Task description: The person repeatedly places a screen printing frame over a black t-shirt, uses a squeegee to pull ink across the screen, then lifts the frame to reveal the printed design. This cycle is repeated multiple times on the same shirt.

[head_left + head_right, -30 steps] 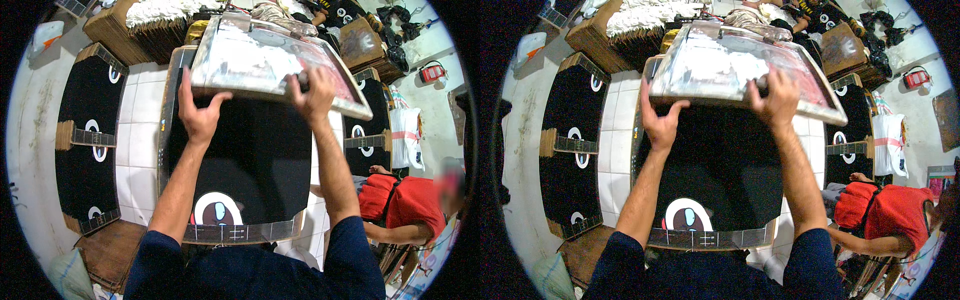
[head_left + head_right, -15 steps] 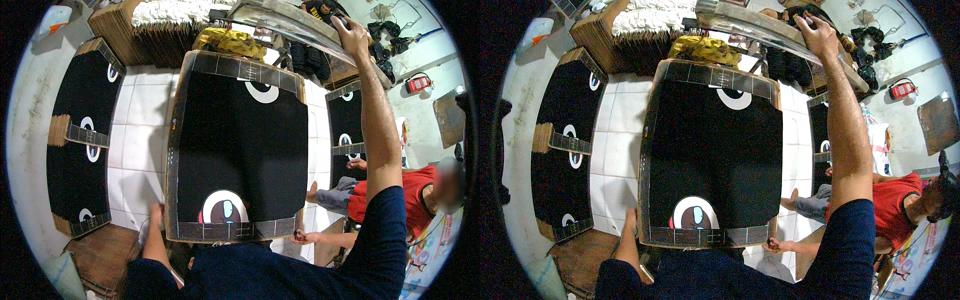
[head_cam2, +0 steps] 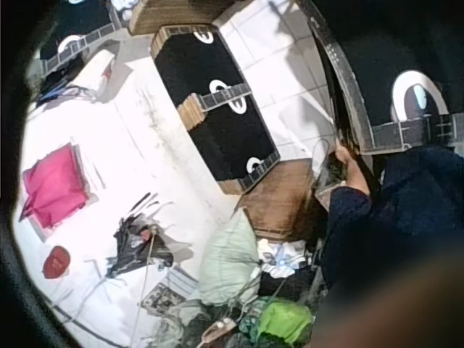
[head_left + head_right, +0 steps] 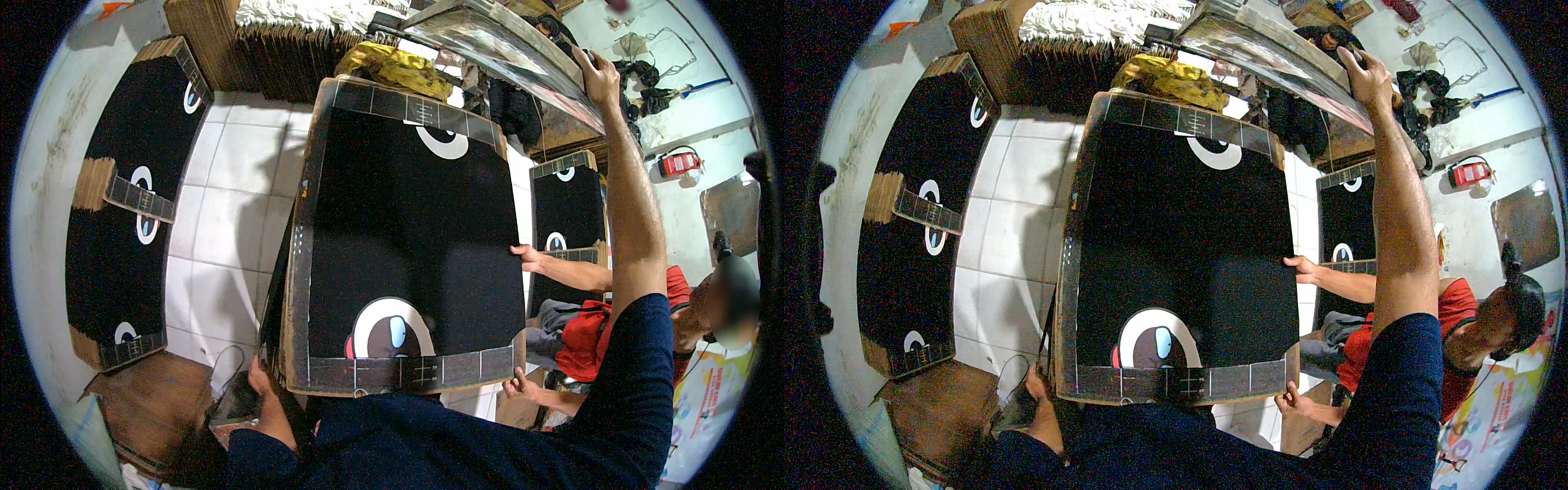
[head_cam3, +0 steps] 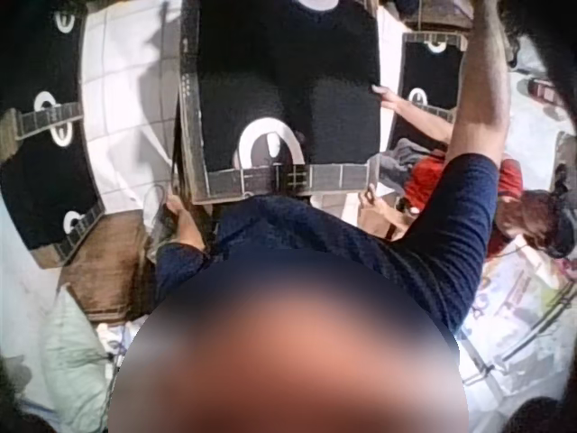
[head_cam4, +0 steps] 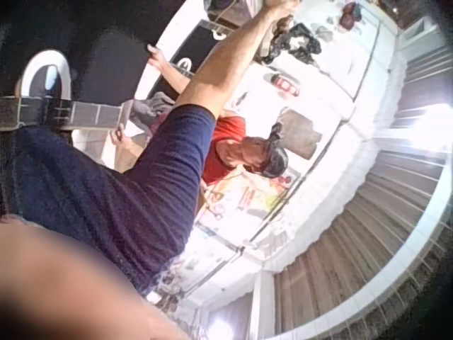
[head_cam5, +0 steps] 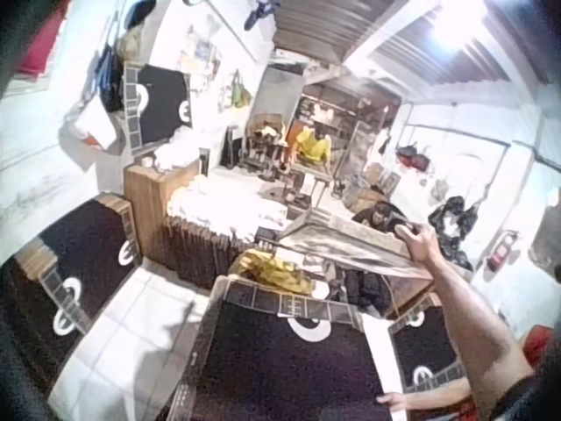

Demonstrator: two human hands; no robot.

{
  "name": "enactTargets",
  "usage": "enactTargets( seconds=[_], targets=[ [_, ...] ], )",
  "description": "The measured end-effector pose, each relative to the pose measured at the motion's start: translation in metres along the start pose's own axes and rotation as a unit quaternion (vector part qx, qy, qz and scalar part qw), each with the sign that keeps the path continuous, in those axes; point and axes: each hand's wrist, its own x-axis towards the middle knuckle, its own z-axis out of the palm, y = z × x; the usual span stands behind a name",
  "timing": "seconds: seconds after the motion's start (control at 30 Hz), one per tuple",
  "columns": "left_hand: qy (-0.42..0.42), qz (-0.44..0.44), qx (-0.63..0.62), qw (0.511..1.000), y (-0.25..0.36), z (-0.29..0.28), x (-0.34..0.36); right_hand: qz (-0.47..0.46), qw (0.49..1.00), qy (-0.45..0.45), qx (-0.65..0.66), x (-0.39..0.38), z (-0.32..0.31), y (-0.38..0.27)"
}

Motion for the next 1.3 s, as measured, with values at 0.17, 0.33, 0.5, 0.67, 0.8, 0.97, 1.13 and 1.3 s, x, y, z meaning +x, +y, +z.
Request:
enactTargets(
  seconds=[0.17,0.33,0.5,0.67,0.8,0.97,1.13,1.3],
  targets=[
    [-0.009,-0.042,0.112,0.993,0.007,-0.025,0.025,-0.002,1.000,-0.028,-0.005,0.000,0.003,-0.002],
    [0.137,0.136,-0.055,0.980,0.131,-0.093,0.041,0.018,0.998,-0.057,0.009,0.011,-0.003,0.004],
    [0.278,0.373,-0.195,0.863,0.347,-0.133,0.093,0.010,0.999,-0.038,0.020,0.010,0.000,0.000],
    [0.366,0.407,-0.160,0.822,0.476,-0.221,0.036,0.021,0.999,-0.028,0.012,-0.004,-0.001,-0.009],
    [0.406,0.470,-0.163,0.766,0.500,-0.289,-0.063,0.027,0.998,-0.042,0.030,-0.017,-0.004,-0.016],
    [0.432,0.523,-0.012,0.734,0.497,-0.269,-0.211,0.009,0.999,-0.038,0.037,-0.026,-0.007,-0.019],
    [0.009,0.724,-0.163,0.670,0.468,-0.131,-0.325,-0.009,0.997,-0.048,0.055,-0.035,-0.008,-0.020],
    [-0.079,0.776,-0.129,0.612,0.433,-0.034,-0.338,-0.020,0.998,-0.028,0.050,-0.048,-0.006,-0.021]
  ],
)
